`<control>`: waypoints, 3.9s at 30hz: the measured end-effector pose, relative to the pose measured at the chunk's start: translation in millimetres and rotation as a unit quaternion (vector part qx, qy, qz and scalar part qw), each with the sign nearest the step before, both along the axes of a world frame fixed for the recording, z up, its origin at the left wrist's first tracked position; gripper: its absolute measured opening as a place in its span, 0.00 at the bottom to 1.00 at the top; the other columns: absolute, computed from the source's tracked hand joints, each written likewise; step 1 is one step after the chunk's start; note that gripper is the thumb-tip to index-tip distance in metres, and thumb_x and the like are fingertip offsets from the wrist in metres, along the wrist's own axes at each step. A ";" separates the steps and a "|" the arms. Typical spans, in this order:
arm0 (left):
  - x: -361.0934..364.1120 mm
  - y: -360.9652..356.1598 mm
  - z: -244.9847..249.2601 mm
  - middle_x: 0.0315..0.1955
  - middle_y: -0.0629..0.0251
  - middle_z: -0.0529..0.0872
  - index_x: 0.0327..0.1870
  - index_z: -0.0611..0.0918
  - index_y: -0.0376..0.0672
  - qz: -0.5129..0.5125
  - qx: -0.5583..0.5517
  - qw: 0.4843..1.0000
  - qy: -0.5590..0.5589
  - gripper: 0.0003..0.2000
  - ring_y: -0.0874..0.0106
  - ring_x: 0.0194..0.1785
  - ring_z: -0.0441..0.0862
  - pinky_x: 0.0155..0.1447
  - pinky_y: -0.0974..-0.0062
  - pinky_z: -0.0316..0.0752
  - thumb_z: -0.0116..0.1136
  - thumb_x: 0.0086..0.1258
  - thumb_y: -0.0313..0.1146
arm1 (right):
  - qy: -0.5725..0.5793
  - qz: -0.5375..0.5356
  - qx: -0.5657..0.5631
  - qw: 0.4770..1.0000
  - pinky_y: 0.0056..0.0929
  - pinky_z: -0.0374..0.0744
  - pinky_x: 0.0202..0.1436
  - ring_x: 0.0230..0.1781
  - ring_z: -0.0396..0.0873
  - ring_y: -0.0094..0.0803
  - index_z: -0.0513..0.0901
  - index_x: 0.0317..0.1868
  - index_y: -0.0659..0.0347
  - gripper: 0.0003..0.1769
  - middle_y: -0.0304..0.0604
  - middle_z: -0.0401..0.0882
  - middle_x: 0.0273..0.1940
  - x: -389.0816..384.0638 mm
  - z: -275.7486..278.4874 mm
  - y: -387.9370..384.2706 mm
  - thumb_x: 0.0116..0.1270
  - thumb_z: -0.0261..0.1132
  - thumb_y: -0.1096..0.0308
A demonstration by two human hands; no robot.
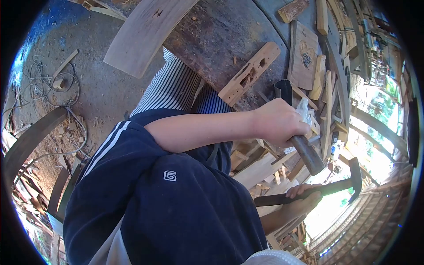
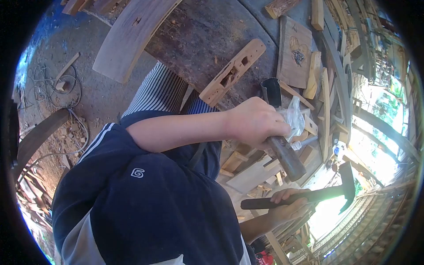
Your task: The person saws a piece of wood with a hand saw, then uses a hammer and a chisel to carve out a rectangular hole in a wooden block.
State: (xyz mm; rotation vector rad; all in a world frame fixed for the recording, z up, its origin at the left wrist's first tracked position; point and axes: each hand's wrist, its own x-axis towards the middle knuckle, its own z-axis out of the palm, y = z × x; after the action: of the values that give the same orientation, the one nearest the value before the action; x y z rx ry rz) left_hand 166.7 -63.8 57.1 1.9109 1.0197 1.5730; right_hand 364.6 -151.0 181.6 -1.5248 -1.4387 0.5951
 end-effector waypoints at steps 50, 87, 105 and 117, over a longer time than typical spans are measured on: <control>-3.7 7.9 1.2 0.25 0.64 0.84 0.31 0.78 0.48 0.011 -0.065 0.998 0.017 0.11 0.61 0.32 0.85 0.34 0.64 0.77 0.66 0.52 0.40 | 0.057 -0.021 -0.102 0.993 0.21 0.67 0.11 0.11 0.64 0.24 0.66 0.44 0.62 0.17 0.40 0.65 0.20 -6.3 -22.6 -10.7 0.81 0.44 0.55; -16.2 26.6 -17.4 0.24 0.63 0.83 0.31 0.80 0.50 0.037 -0.138 0.989 0.045 0.07 0.59 0.32 0.84 0.35 0.60 0.77 0.64 0.53 0.37 | 0.039 0.113 0.010 0.993 0.22 0.65 0.08 0.09 0.63 0.23 0.68 0.51 0.62 0.25 0.39 0.66 0.19 23.2 55.0 -1.6 0.78 0.45 0.46; -12.2 3.2 9.5 0.22 0.61 0.83 0.29 0.80 0.50 0.052 -0.102 0.991 -0.068 0.06 0.57 0.30 0.84 0.34 0.60 0.77 0.62 0.55 0.39 | -0.004 0.004 0.047 0.999 0.19 0.64 0.10 0.11 0.62 0.21 0.67 0.54 0.61 0.24 0.37 0.65 0.21 23.5 41.4 -6.8 0.80 0.43 0.47; -8.3 5.4 5.7 0.25 0.63 0.83 0.35 0.80 0.50 0.039 -0.115 0.993 -0.013 0.12 0.60 0.33 0.85 0.36 0.62 0.77 0.67 0.52 0.39 | 0.033 -0.020 0.013 0.999 0.18 0.64 0.11 0.11 0.62 0.21 0.67 0.53 0.60 0.22 0.37 0.65 0.21 9.8 28.5 -13.6 0.80 0.42 0.48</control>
State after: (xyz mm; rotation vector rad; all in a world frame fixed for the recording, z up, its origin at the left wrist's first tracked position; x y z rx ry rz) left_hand 158.4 -58.3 62.8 1.7091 1.2195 1.4481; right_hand 374.4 -164.6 210.1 -1.4967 -1.3575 0.5960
